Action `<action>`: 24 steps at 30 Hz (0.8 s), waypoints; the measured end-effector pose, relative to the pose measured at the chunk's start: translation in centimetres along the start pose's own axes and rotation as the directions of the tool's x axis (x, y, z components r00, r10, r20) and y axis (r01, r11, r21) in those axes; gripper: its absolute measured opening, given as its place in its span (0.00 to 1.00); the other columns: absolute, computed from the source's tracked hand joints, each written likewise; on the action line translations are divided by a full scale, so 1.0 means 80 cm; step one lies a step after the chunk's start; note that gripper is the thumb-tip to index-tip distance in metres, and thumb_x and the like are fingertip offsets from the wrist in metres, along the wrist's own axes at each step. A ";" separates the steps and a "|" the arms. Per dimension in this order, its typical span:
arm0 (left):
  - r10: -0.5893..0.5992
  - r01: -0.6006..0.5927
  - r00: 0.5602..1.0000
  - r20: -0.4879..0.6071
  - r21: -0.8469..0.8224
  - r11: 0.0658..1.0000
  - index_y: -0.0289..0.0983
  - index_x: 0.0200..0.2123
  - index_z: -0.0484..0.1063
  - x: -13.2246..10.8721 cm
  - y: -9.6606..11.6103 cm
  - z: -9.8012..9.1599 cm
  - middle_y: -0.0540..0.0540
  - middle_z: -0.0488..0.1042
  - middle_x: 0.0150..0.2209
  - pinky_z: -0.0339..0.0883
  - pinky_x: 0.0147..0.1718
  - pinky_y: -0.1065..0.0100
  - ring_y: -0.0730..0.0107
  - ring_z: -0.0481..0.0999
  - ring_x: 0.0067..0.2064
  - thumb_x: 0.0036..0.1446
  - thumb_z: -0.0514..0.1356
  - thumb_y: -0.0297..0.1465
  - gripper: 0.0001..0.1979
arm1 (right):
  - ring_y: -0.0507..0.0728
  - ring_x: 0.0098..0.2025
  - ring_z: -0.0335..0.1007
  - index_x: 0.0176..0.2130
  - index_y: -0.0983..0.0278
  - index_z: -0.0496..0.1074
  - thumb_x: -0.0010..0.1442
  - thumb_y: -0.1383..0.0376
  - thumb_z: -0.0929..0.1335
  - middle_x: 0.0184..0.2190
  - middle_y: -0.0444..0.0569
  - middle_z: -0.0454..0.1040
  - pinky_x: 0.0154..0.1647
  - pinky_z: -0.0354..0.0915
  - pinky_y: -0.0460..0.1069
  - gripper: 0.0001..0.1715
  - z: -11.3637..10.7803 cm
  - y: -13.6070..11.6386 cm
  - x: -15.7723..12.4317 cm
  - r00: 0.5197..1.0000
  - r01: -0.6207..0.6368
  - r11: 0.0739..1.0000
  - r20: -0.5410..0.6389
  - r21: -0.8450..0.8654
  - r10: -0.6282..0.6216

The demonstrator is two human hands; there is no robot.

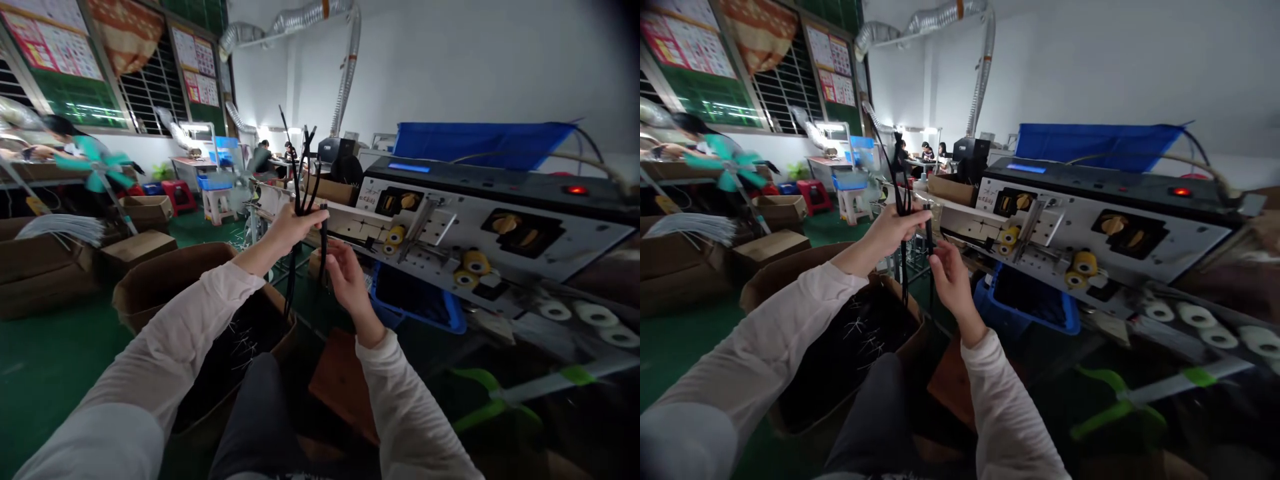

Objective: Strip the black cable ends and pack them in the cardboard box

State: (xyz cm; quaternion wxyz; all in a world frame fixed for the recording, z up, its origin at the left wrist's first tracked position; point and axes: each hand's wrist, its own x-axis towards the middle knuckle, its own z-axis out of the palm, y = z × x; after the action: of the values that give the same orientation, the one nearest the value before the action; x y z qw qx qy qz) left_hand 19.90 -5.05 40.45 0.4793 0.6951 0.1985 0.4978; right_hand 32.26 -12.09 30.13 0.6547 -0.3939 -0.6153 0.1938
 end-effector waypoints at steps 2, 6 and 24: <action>-0.003 0.003 0.999 0.039 0.012 1.000 0.35 0.21 0.69 -0.007 -0.001 0.001 0.53 0.62 0.17 0.41 0.15 0.72 0.83 0.52 0.15 0.48 0.65 0.36 0.12 | 0.54 0.38 0.73 0.50 0.62 0.63 0.62 0.52 0.63 0.42 0.51 0.74 0.40 0.69 0.49 0.21 0.008 -0.018 0.012 1.000 0.014 1.000 -0.020 0.003 -0.014; -0.011 0.006 0.996 0.091 0.058 0.998 0.34 0.22 0.70 -0.017 -0.001 0.000 0.53 0.62 0.17 0.43 0.15 0.73 0.84 0.53 0.16 0.48 0.64 0.37 0.12 | 0.51 0.25 0.70 0.41 0.63 0.67 0.62 0.51 0.63 0.31 0.47 0.75 0.27 0.65 0.46 0.18 0.012 -0.026 0.018 0.999 0.027 0.999 -0.041 -0.033 -0.028; 0.018 -0.044 0.989 0.145 0.176 0.983 0.34 0.21 0.71 -0.020 -0.011 -0.001 0.53 0.61 0.16 0.43 0.16 0.72 0.83 0.52 0.16 0.51 0.62 0.38 0.14 | 0.52 0.24 0.72 0.38 0.65 0.70 0.60 0.52 0.65 0.29 0.48 0.76 0.24 0.67 0.45 0.18 -0.010 -0.029 0.011 0.996 -0.050 0.998 0.066 -0.046 0.053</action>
State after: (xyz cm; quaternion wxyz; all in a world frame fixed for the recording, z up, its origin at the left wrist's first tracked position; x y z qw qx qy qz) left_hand 19.32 -5.84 38.91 0.4201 0.7722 0.1967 0.4341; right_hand 32.66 -13.07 32.52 0.6196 -0.4173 -0.6307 0.2102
